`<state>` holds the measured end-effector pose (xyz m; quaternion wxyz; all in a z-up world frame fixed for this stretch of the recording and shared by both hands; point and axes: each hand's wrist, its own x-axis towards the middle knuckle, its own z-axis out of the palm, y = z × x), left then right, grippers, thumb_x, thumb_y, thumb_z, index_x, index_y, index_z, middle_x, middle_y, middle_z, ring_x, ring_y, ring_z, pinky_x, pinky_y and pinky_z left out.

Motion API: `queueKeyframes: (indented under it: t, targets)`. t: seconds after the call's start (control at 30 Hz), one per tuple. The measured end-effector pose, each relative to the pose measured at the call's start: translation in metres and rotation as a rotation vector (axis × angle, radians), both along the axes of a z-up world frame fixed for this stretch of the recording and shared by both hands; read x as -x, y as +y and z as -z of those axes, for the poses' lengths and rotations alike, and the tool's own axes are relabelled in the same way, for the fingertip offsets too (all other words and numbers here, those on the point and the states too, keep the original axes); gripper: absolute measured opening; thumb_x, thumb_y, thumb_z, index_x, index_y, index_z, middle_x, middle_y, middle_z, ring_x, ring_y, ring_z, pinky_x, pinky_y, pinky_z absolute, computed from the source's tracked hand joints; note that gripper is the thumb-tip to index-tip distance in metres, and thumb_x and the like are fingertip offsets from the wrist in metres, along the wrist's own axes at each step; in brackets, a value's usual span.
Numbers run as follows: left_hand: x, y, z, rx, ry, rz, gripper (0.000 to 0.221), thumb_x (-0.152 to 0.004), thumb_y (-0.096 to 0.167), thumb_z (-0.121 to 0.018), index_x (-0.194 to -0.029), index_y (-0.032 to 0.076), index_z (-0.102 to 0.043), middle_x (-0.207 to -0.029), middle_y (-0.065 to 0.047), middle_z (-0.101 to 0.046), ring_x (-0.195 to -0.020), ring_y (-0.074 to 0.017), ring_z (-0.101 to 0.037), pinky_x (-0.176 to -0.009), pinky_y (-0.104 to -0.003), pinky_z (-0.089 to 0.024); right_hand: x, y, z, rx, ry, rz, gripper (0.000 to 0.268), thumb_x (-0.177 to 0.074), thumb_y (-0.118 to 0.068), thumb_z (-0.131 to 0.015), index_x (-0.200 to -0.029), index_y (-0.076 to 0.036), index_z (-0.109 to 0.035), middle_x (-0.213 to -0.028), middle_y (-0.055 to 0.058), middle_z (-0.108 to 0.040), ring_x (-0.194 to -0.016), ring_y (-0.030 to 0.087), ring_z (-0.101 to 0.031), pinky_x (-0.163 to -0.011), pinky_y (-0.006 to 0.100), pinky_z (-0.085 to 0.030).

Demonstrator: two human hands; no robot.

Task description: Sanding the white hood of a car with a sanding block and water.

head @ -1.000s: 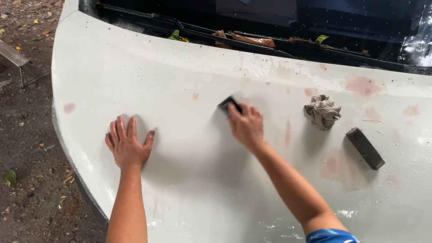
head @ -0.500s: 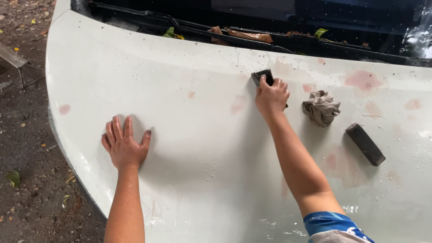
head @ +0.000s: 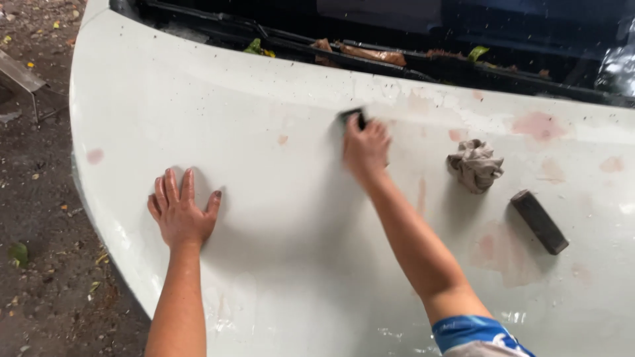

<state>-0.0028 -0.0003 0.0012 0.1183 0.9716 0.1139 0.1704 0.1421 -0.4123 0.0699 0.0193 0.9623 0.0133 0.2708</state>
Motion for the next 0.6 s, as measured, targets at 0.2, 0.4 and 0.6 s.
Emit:
queueKeyframes:
  t: [0.2,0.4,0.6]
  targets:
    - [-0.002,-0.003,-0.005,-0.009,0.021,-0.02,0.084,-0.092,0.077,-0.039,-0.159,0.026,-0.039,-0.17,-0.013,-0.022,-0.157,-0.032,-0.012,-0.125,-0.056,-0.007,-0.005,-0.007,-0.017,-0.159,0.165,-0.026,0.043,-0.101,-0.025,-0.055,-0.143,-0.015,-0.06,-0.117,0.028,-0.056,-0.11,0.044,-0.051,-0.084,0.058,-0.045]
    - [0.0,-0.002,0.001,-0.003,0.03,-0.006,0.085,-0.092,0.078,-0.037,-0.159,0.026,-0.038,-0.17,-0.013,-0.02,-0.157,-0.032,-0.01,-0.124,-0.056,-0.006,-0.006,-0.014,-0.018,-0.113,0.063,0.006,0.045,-0.093,-0.024,-0.063,-0.137,-0.019,-0.064,-0.125,0.026,-0.056,-0.111,0.042,-0.05,-0.084,0.056,-0.046]
    - [-0.007,-0.004,-0.002,-0.013,0.014,-0.026,0.085,-0.092,0.077,-0.034,-0.159,0.026,-0.037,-0.17,-0.013,-0.019,-0.157,-0.0326,-0.01,-0.124,-0.056,-0.005,-0.014,-0.016,-0.009,-0.186,0.058,0.029,0.041,-0.095,-0.025,-0.067,-0.135,-0.023,-0.067,-0.123,0.025,-0.056,-0.112,0.044,-0.05,-0.084,0.058,-0.045]
